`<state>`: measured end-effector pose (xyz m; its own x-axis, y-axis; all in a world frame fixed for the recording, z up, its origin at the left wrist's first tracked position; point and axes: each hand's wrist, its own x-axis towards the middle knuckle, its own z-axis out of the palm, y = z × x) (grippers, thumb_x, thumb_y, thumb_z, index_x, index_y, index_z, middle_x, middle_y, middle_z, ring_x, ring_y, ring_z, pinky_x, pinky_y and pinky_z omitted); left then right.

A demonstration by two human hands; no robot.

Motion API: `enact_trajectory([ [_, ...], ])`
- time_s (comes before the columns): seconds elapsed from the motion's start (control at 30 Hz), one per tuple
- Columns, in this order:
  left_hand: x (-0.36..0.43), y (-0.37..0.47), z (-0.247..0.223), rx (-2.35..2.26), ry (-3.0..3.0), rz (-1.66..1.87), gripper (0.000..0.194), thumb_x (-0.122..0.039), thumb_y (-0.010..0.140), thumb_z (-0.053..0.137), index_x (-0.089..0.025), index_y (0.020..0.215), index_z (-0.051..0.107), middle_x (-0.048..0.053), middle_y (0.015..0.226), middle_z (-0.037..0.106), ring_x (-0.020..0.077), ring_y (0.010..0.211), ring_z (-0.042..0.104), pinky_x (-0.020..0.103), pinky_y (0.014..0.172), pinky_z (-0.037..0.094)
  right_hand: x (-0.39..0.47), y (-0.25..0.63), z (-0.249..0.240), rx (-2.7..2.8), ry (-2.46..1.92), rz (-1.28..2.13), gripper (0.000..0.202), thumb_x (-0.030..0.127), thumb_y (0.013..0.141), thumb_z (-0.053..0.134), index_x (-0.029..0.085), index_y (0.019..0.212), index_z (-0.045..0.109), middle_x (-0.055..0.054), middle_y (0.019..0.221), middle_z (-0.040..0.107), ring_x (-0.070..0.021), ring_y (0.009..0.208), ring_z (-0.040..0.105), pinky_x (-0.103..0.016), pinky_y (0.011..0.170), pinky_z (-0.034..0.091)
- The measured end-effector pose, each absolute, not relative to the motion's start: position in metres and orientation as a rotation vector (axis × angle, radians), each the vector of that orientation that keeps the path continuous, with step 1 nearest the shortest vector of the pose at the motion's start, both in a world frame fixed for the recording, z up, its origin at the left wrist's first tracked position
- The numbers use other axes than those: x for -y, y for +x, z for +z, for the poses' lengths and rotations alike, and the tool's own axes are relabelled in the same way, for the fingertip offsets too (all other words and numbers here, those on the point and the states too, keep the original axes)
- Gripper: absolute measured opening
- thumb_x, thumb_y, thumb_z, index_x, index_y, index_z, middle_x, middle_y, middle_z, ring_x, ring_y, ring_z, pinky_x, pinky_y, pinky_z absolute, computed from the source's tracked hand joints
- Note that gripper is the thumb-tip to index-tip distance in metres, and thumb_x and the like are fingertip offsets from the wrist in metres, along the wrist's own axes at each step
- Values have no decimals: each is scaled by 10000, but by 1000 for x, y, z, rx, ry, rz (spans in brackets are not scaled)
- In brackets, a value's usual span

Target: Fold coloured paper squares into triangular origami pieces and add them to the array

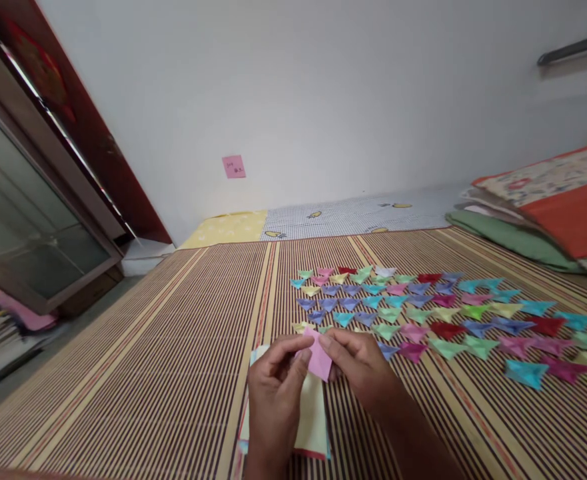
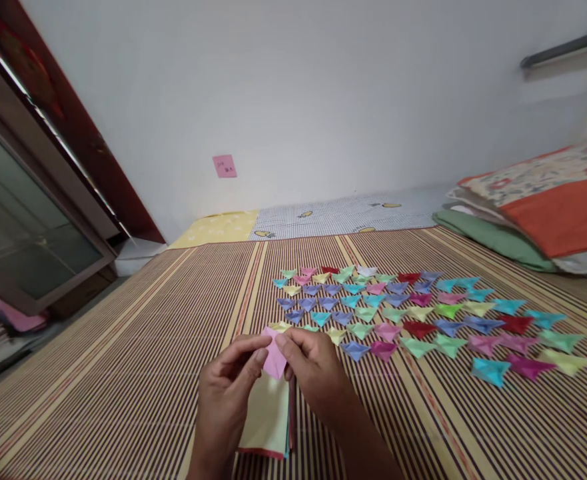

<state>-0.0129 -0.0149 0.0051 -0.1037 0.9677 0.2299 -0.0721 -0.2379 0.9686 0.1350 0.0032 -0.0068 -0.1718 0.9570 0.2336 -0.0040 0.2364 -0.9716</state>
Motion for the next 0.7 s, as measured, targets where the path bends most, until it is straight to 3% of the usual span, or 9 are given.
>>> enact_trajectory([
  [0.07,13,-15,3,-1096,1227,1484,170,-328,765,816,-205,880,832,90,939,774,231,888,703,298,801,557,-3,139,-4,1464,-977,1086,428,453,1013,506,193,676,553,38,603,462,-132,582,455,-264,550,338],
  [0.13,11,-18,0,-1104,1170,1464,202,-342,762,824,-198,903,834,84,903,774,205,815,690,274,736,552,-3,143,-2,1439,-960,1086,309,409,1013,516,195,830,642,23,689,544,-140,646,530,-263,599,401],
  [0.2,9,-22,-5,-1111,1129,1446,231,-350,766,827,-189,931,831,65,827,762,155,691,638,233,636,518,-2,147,0,1418,-880,1169,189,332,989,552,221,1064,686,-18,887,668,-170,825,641,-291,737,490],
  [0.27,6,-25,-8,-1112,1102,1440,244,-346,763,836,-178,940,826,43,759,739,115,603,565,206,571,472,-2,150,0,1448,-798,1243,228,250,943,595,244,1147,697,-51,1055,702,-203,993,668,-343,867,517],
  [0.43,5,-28,-9,-1044,1082,1416,182,-329,783,829,-183,891,817,23,727,703,114,622,566,207,598,465,-1,153,2,1549,-816,1162,158,200,874,675,226,1000,768,-69,1020,703,-214,945,664,-380,853,533],
  [0.57,5,-32,-5,-917,1251,1357,134,-297,842,778,-212,930,832,55,913,710,169,866,646,244,786,501,-2,151,2,1498,-787,1144,100,263,902,693,224,945,773,-58,965,701,-203,920,666,-358,831,518],
  [0.7,4,-38,-4,-769,1304,1286,282,-263,725,874,-239,1003,832,65,1053,669,203,976,647,253,820,509,-4,151,-1,1460,-770,1101,96,270,916,681,222,908,764,-41,902,685,-189,883,655,-331,795,502],
])
